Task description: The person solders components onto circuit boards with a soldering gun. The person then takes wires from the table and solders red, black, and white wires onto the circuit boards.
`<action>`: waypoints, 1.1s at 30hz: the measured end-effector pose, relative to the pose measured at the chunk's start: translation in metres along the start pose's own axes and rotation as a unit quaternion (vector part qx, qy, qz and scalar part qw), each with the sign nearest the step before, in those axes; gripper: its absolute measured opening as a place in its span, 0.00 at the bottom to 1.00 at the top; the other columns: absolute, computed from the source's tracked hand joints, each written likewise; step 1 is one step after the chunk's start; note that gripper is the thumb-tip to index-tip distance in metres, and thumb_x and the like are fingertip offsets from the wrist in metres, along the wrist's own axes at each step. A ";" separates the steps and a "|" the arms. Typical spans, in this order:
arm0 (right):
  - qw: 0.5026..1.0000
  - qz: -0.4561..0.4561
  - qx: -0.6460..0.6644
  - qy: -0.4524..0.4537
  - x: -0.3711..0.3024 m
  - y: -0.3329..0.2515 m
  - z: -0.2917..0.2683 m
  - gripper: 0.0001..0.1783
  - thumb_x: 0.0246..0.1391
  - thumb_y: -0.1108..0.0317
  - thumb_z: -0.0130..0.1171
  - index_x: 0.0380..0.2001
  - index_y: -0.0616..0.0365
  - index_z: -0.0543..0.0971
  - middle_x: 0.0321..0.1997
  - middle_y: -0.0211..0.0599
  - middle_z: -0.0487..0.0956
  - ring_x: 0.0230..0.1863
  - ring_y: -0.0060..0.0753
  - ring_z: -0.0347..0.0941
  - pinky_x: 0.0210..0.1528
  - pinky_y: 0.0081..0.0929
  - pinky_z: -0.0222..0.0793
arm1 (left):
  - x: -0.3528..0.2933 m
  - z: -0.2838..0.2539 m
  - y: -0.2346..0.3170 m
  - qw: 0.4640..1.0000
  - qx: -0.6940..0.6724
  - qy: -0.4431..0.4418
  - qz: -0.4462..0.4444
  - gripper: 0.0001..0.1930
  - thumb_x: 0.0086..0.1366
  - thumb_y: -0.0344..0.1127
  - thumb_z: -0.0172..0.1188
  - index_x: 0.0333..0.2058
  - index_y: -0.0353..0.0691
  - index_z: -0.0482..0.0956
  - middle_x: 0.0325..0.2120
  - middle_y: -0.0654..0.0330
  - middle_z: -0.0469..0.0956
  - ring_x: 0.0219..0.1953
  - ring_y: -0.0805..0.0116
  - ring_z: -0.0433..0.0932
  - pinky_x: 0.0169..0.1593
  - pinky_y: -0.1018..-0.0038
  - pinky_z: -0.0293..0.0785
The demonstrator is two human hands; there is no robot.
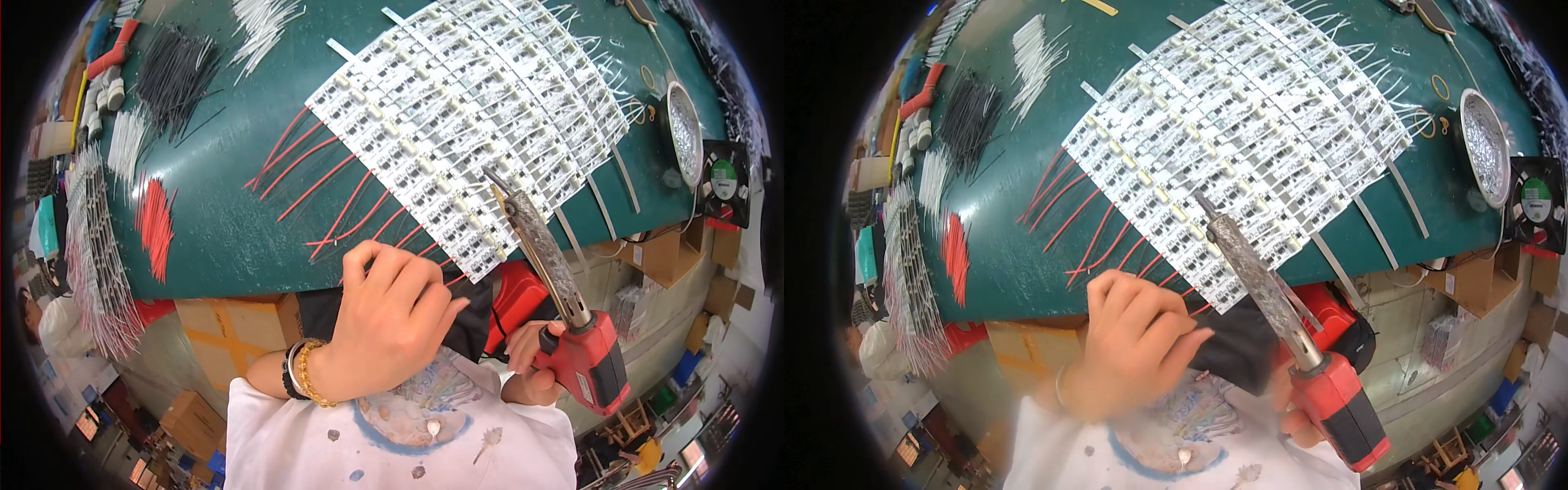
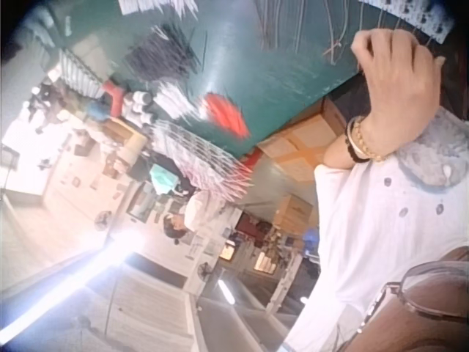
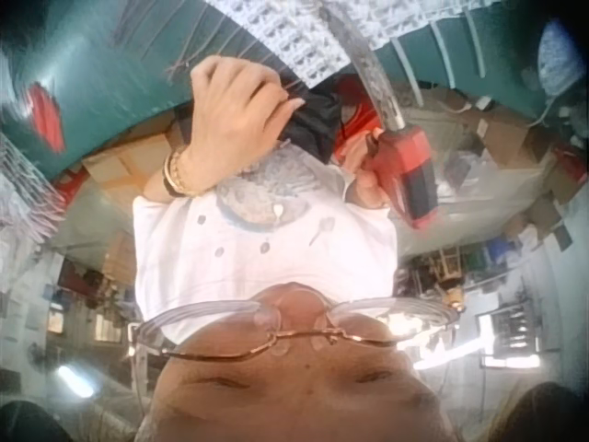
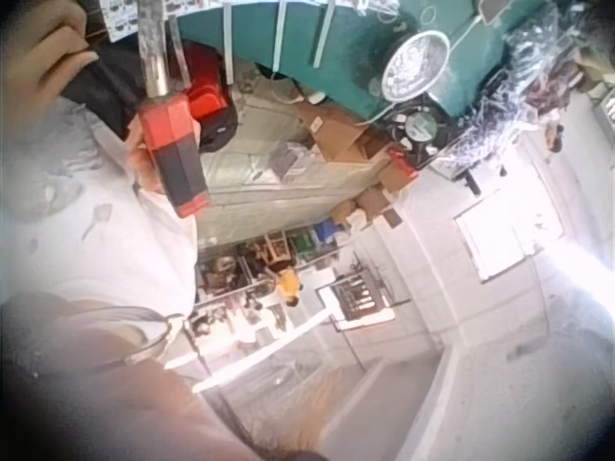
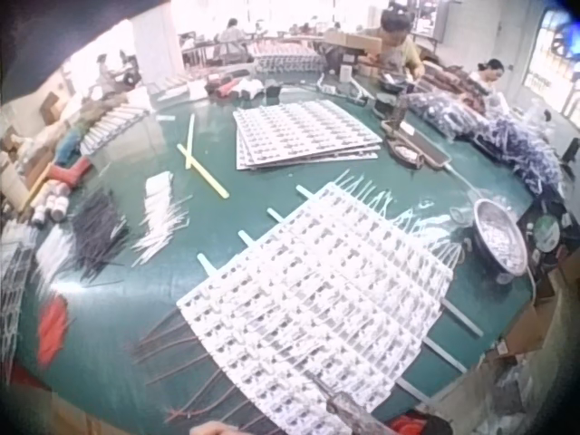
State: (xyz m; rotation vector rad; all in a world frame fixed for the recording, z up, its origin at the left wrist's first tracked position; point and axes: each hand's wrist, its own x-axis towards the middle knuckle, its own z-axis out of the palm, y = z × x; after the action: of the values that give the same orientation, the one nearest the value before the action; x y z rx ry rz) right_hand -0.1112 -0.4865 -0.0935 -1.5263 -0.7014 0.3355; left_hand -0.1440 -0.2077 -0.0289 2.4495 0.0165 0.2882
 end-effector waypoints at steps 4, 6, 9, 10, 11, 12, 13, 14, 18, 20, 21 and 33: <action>0.999 0.042 -0.012 0.019 0.026 -0.005 0.020 0.24 0.51 0.56 0.60 0.44 0.61 0.69 0.19 0.31 0.72 0.19 0.30 0.69 0.23 0.27 0.64 | -0.005 -0.017 -0.013 0.995 -0.087 0.029 0.043 0.11 0.43 0.30 0.70 0.25 0.37 0.76 0.27 0.62 0.74 0.32 0.61 0.71 0.43 0.61 0.66; 0.997 0.062 -0.021 0.035 0.040 -0.008 0.032 0.19 0.50 0.59 0.61 0.40 0.60 0.71 0.20 0.32 0.73 0.20 0.31 0.70 0.24 0.27 0.64 | -0.003 -0.035 -0.019 0.996 -0.073 0.026 0.044 0.11 0.44 0.29 0.70 0.26 0.38 0.77 0.27 0.61 0.75 0.31 0.62 0.72 0.42 0.62 0.69; 0.994 0.088 -0.029 0.052 0.063 -0.012 0.049 0.13 0.47 0.64 0.62 0.34 0.59 0.75 0.22 0.33 0.75 0.22 0.33 0.71 0.24 0.26 0.64 | 0.001 -0.057 -0.033 0.999 0.018 0.047 0.011 0.10 0.45 0.28 0.69 0.28 0.38 0.78 0.28 0.60 0.76 0.32 0.59 0.73 0.42 0.62 0.69; 0.993 0.097 -0.031 0.057 0.070 -0.013 0.054 0.11 0.46 0.65 0.63 0.32 0.58 0.77 0.22 0.34 0.75 0.23 0.33 0.71 0.25 0.26 0.63 | 0.003 -0.061 -0.039 0.998 0.021 0.050 0.014 0.10 0.45 0.28 0.69 0.28 0.38 0.78 0.28 0.60 0.76 0.32 0.59 0.73 0.42 0.62 0.69; 0.992 0.107 -0.033 0.060 0.076 -0.016 0.058 0.09 0.45 0.67 0.63 0.30 0.58 0.78 0.23 0.34 0.75 0.24 0.34 0.72 0.25 0.26 0.63 | 0.004 -0.067 -0.045 0.996 0.058 0.062 -0.003 0.10 0.46 0.28 0.69 0.28 0.37 0.78 0.29 0.59 0.76 0.33 0.58 0.73 0.41 0.62 0.69; 0.990 0.117 -0.036 0.063 0.082 -0.019 0.062 0.06 0.44 0.68 0.64 0.27 0.57 0.79 0.24 0.35 0.76 0.24 0.35 0.72 0.25 0.26 0.63 | 0.006 -0.072 -0.050 0.993 0.093 0.073 -0.020 0.11 0.46 0.28 0.69 0.29 0.37 0.78 0.30 0.58 0.76 0.33 0.57 0.73 0.41 0.62 0.68; 0.991 0.114 -0.035 0.062 0.088 -0.022 0.064 0.06 0.44 0.68 0.64 0.27 0.57 0.79 0.24 0.35 0.76 0.24 0.35 0.72 0.25 0.26 0.63 | 0.009 -0.079 -0.056 0.991 0.114 0.062 -0.023 0.12 0.47 0.28 0.68 0.31 0.36 0.78 0.33 0.56 0.75 0.35 0.56 0.73 0.40 0.63 0.68; 0.987 0.130 -0.068 0.064 0.092 -0.027 0.065 0.04 0.44 0.72 0.62 0.27 0.56 0.80 0.24 0.35 0.76 0.24 0.33 0.73 0.25 0.26 0.64 | 0.011 -0.082 -0.060 0.991 0.116 0.065 -0.025 0.12 0.47 0.28 0.68 0.31 0.36 0.78 0.33 0.56 0.75 0.35 0.56 0.73 0.40 0.63 0.68; 0.979 0.119 -0.145 0.081 0.106 -0.029 0.072 0.07 0.41 0.79 0.61 0.27 0.56 0.81 0.24 0.35 0.78 0.22 0.29 0.73 0.26 0.23 0.65 | 0.016 -0.096 -0.074 0.984 0.164 0.057 -0.035 0.14 0.48 0.29 0.68 0.35 0.36 0.78 0.38 0.55 0.74 0.39 0.55 0.73 0.42 0.64 0.68; 0.978 0.119 -0.141 0.094 0.100 -0.024 0.074 0.07 0.42 0.79 0.60 0.27 0.57 0.81 0.24 0.34 0.78 0.23 0.29 0.73 0.26 0.23 0.66 | 0.016 -0.103 -0.080 0.980 0.190 0.044 -0.033 0.15 0.49 0.29 0.68 0.37 0.36 0.77 0.40 0.54 0.73 0.40 0.54 0.72 0.42 0.63 0.68; 0.976 0.124 -0.138 0.114 0.096 -0.021 0.076 0.07 0.43 0.80 0.59 0.27 0.57 0.80 0.24 0.34 0.79 0.23 0.28 0.73 0.27 0.23 0.67 | 0.014 -0.109 -0.085 0.978 0.199 0.045 -0.037 0.16 0.50 0.29 0.67 0.39 0.36 0.77 0.42 0.53 0.73 0.41 0.54 0.72 0.44 0.63 0.67; 0.970 0.094 -0.193 0.111 0.064 0.010 0.067 0.12 0.63 0.77 0.46 0.48 0.72 0.65 0.37 0.39 0.74 0.37 0.29 0.68 0.49 0.26 0.62 | -0.022 -0.212 -0.182 0.864 0.454 0.104 -0.190 0.10 0.58 0.32 0.62 0.38 0.37 0.77 0.28 0.56 0.75 0.32 0.56 0.74 0.39 0.64 0.68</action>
State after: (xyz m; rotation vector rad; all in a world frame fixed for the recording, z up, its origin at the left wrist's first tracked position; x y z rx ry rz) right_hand -0.1001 -0.3936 -0.0967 -1.9725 -0.4606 0.1700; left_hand -0.1985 0.0635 0.0138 3.2253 0.9117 0.4316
